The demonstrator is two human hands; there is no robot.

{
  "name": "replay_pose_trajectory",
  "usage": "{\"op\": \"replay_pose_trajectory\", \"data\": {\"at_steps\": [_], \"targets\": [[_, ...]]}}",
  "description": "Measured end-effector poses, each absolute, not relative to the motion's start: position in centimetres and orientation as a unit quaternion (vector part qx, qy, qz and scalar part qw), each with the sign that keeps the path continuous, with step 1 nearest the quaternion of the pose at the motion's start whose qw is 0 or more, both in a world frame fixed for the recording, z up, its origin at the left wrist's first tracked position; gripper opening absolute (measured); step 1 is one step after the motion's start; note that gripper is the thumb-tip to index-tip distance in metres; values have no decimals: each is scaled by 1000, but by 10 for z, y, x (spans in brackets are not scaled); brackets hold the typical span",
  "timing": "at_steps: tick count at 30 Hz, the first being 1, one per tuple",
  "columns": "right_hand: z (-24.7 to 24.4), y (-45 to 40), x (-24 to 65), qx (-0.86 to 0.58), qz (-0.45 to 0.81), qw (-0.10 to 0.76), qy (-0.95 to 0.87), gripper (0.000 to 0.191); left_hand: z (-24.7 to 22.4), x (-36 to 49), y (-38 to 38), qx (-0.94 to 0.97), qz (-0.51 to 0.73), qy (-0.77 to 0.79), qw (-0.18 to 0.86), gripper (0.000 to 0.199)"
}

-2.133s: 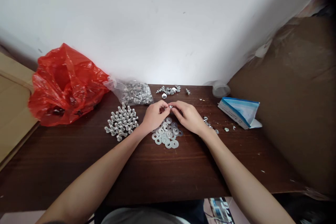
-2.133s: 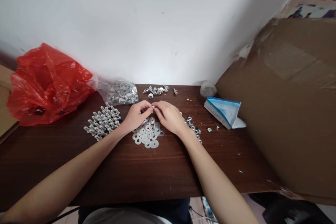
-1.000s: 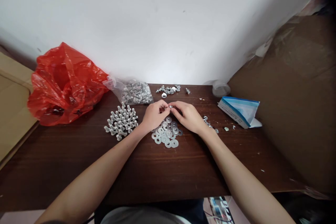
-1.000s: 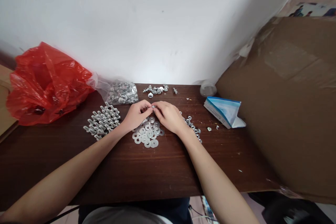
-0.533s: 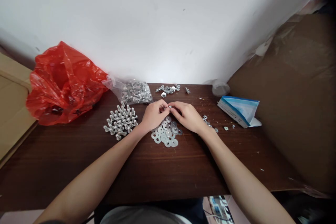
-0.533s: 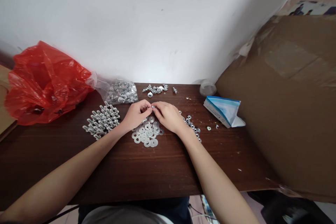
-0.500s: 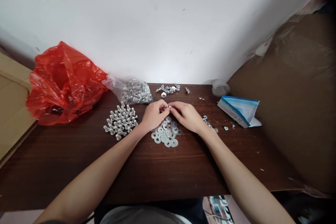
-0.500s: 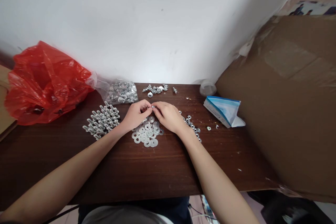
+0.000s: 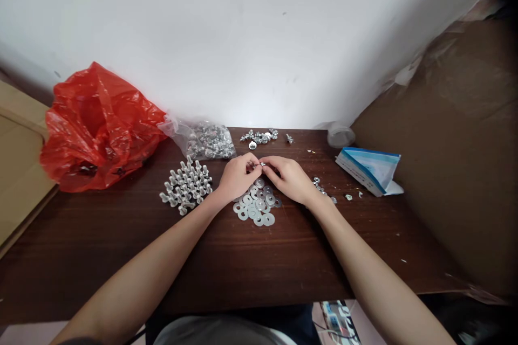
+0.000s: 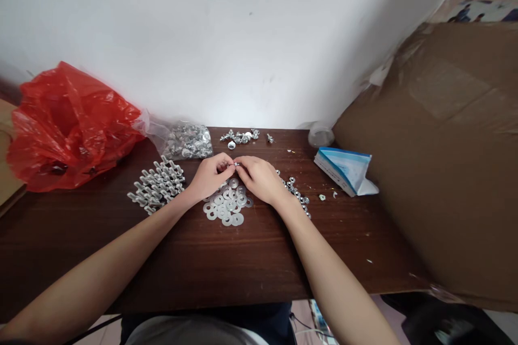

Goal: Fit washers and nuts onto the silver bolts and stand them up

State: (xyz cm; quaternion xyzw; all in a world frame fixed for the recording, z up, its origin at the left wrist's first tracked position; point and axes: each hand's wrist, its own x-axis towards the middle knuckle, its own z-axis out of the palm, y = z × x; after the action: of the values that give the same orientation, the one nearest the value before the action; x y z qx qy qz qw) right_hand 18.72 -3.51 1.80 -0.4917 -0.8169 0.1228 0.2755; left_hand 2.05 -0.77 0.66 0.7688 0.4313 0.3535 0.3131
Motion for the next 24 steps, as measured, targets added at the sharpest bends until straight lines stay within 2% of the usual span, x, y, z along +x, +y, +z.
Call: {"op": "replay_pose_trajectory", "data": {"at_steps": [24], "targets": [[20,-35,188,-480,131,270,-824,28,4,21,-7,779,349,427,299,10]]}}
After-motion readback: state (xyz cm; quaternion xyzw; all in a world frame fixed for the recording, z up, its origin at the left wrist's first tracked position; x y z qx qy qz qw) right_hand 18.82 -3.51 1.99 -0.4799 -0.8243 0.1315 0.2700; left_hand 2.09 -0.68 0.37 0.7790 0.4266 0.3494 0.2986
